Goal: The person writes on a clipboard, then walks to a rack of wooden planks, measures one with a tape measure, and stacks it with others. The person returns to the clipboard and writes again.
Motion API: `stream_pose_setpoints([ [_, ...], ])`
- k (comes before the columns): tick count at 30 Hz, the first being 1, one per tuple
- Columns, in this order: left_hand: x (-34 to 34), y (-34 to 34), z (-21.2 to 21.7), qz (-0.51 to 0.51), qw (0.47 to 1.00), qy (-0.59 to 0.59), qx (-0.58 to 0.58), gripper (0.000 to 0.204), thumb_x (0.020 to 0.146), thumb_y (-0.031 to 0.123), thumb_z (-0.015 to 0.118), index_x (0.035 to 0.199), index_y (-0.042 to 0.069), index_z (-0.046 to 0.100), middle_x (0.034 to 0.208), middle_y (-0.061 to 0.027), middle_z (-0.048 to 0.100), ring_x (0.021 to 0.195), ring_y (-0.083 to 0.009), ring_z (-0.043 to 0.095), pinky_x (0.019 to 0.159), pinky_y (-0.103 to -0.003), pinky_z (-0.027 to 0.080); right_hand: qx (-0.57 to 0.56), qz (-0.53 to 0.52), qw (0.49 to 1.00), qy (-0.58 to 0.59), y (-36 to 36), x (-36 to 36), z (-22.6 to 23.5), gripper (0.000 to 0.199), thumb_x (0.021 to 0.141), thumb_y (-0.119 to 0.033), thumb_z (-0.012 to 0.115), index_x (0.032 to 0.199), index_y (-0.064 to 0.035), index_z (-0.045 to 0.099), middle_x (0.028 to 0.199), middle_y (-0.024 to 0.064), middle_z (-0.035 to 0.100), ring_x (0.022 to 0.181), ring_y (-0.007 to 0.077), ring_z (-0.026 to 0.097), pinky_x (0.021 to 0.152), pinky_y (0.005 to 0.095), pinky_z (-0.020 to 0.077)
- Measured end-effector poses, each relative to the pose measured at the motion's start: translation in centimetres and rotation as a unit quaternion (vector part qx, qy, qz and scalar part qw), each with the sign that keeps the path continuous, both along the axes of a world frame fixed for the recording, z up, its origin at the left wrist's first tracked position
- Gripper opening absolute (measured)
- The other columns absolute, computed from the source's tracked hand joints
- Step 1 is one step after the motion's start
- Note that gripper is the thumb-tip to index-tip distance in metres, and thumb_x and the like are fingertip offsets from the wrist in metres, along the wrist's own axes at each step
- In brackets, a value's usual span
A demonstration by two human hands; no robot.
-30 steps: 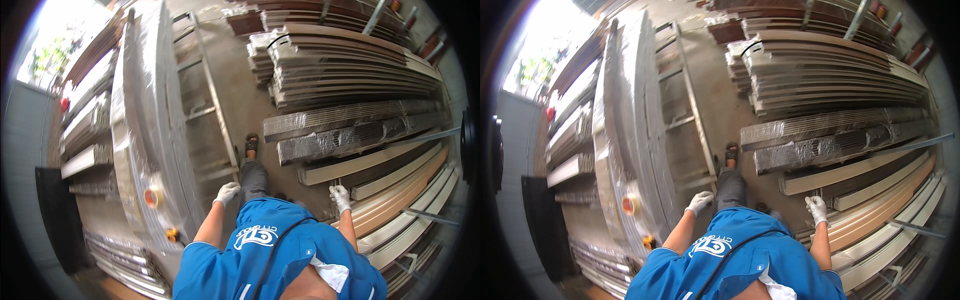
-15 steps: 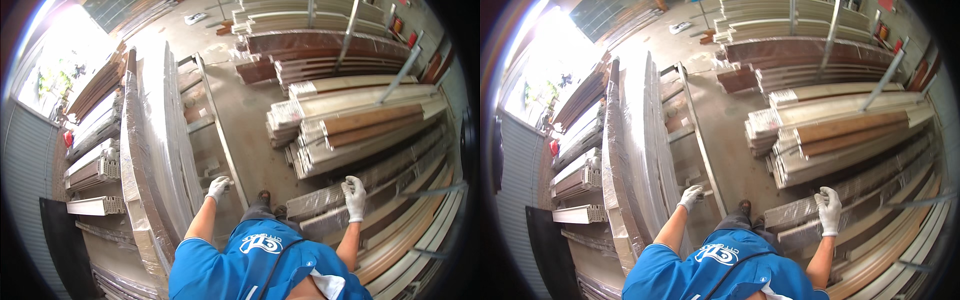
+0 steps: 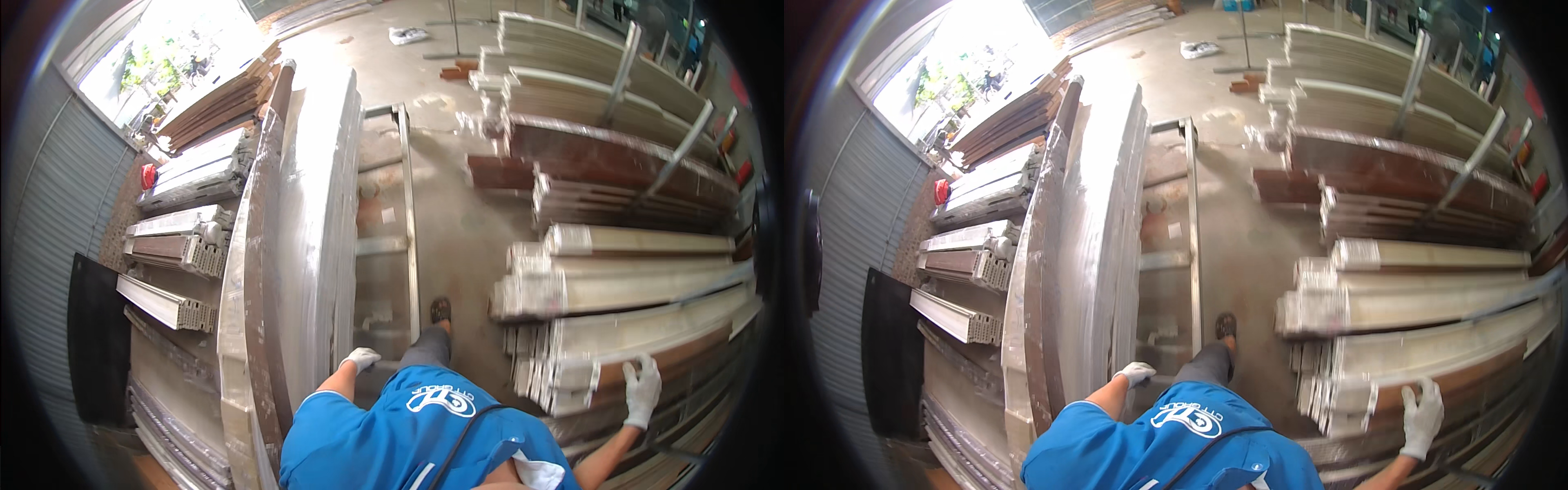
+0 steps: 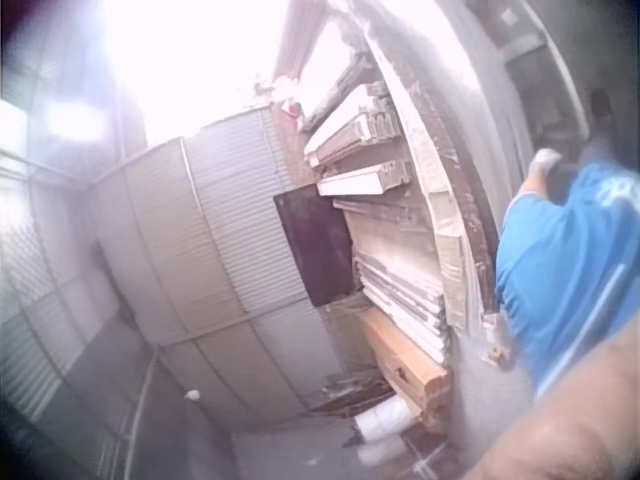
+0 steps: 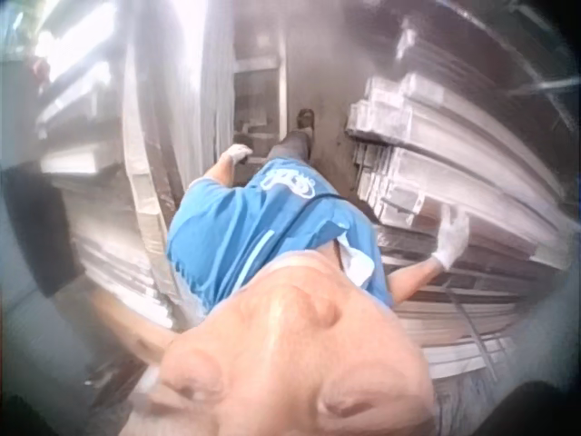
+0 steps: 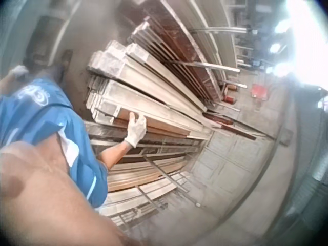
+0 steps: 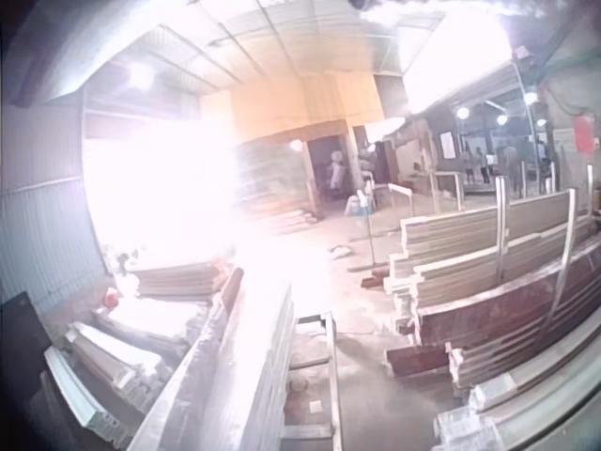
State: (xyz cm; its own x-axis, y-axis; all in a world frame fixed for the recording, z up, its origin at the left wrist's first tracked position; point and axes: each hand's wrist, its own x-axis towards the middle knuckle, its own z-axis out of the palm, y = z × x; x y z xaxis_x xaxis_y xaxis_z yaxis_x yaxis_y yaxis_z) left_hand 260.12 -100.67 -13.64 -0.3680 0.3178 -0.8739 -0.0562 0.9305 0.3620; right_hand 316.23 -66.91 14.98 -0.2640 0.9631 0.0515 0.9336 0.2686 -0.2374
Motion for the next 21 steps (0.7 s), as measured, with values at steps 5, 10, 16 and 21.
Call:
stream_pose_setpoints([
  [5,-13.2,9.4,2.7,0.068,0.963,0.248,0.076,0.022,0.08,0.029,0.063,0.091,0.011,0.072,0.097,-0.012,0.071,0.091,-0.0273,0.068,0.08,-0.039,0.053,-0.015,-0.048,0.998,0.03,10.4,-12.5,2.5,0.021,0.083,-0.022,0.068,0.089,-0.0028,0.062,0.093,0.0154,0.064,0.081,0.0332,0.062,0.072,0.0441,0.0473],
  [10,-22.6,16.4,8.3,0.063,0.804,0.585,0.079,0.052,0.077,0.026,0.074,0.124,0.011,0.058,0.134,-0.0199,0.05,0.126,-0.0386,0.044,0.105,-0.047,0.039,0.028,0.114,0.993,-0.024,20.2,-26.5,2.3,0.022,0.083,-0.025,0.069,0.087,-0.0047,0.061,0.088,0.0175,0.063,0.081,0.0374,0.062,0.069,0.0455,0.0466],
  [16,-27.2,18.9,9.3,0.085,0.873,0.471,-0.096,0.083,0.073,0.04,0.078,0.143,0.014,0.041,0.148,-0.0173,0.036,0.139,-0.037,0.031,0.114,-0.049,0.028,-0.058,0.16,0.985,0.002,27.8,-40.0,3.1,0.026,0.082,-0.028,0.072,0.093,-0.0056,0.064,0.09,0.0156,0.066,0.08,0.0321,0.065,0.072,0.0414,0.0501],
  [21,-26.8,21.1,7.8,0.035,0.874,0.449,-0.185,0.102,0.074,0.047,0.075,0.151,0.007,0.022,0.155,-0.0193,0.026,0.144,-0.0385,0.022,0.117,-0.049,0.02,-0.107,0.169,0.979,-0.042,34.8,-47.8,1.1,0.03,0.082,-0.034,0.072,0.097,-0.0089,0.065,0.096,0.0126,0.067,0.085,0.0299,0.066,0.077,0.0424,0.0508],
])
